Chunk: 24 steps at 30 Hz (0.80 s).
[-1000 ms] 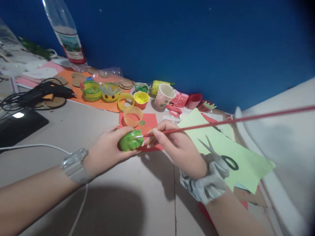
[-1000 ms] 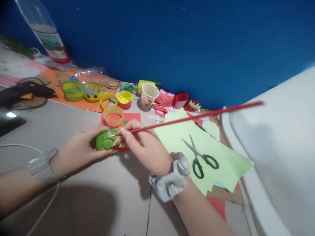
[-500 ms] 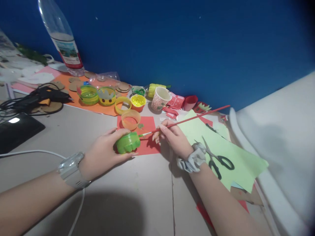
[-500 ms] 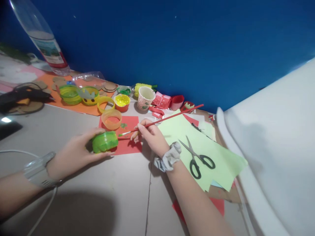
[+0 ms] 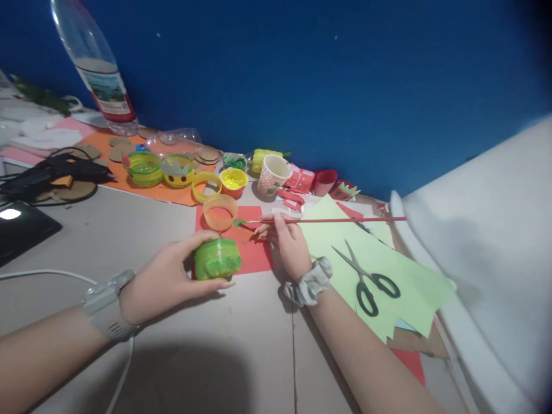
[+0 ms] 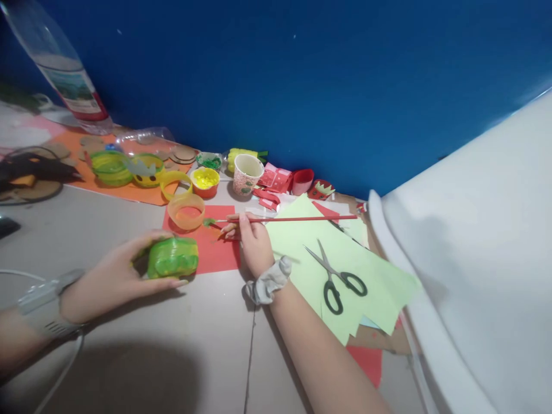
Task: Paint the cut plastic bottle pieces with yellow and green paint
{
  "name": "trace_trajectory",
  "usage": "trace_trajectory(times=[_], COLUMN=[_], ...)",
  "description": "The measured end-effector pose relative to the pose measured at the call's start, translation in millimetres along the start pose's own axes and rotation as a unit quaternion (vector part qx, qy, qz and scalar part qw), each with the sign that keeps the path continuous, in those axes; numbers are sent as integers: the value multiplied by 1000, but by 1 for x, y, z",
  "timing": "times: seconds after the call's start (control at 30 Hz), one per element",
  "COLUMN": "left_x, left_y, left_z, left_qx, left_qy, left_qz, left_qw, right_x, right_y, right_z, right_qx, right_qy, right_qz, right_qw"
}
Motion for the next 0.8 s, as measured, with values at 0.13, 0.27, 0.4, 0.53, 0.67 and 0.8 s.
trace_trajectory(times=[0.13,0.27,0.4,0.53,0.67,0.8], left_x=[-2,-3,-3,-2,-3,-1], left_y=[-2,-2,-1,0,0,1], left_z=[0,0,0,0,-2,2], left_qx=[-12,-13,-14,-16,-7,14], left_qy=[9,13,7,5,8,14], left_qz=[6,4,1,3,7,7], left_qw=[1000,1000,1000,1000,1000,1000], right_x=[0,2,4,7,7,5], right_y=[-3,-2,-4,-4,-4,10], right_z=[-1,0,6,11,12,34], right_qx=[100,130,155,188,196,173], right_qy=[31,41,50,68,61,91], right_qz=[19,13,26,16,33,-37], right_qw=[994,991,986,980,978,980])
Point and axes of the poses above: each hand's wrist, its own x-axis away from the middle knuckle, its own y-axis out of the back of the hand, z = x × y, the point moved 5 cm from there along -x, towards the middle knuckle
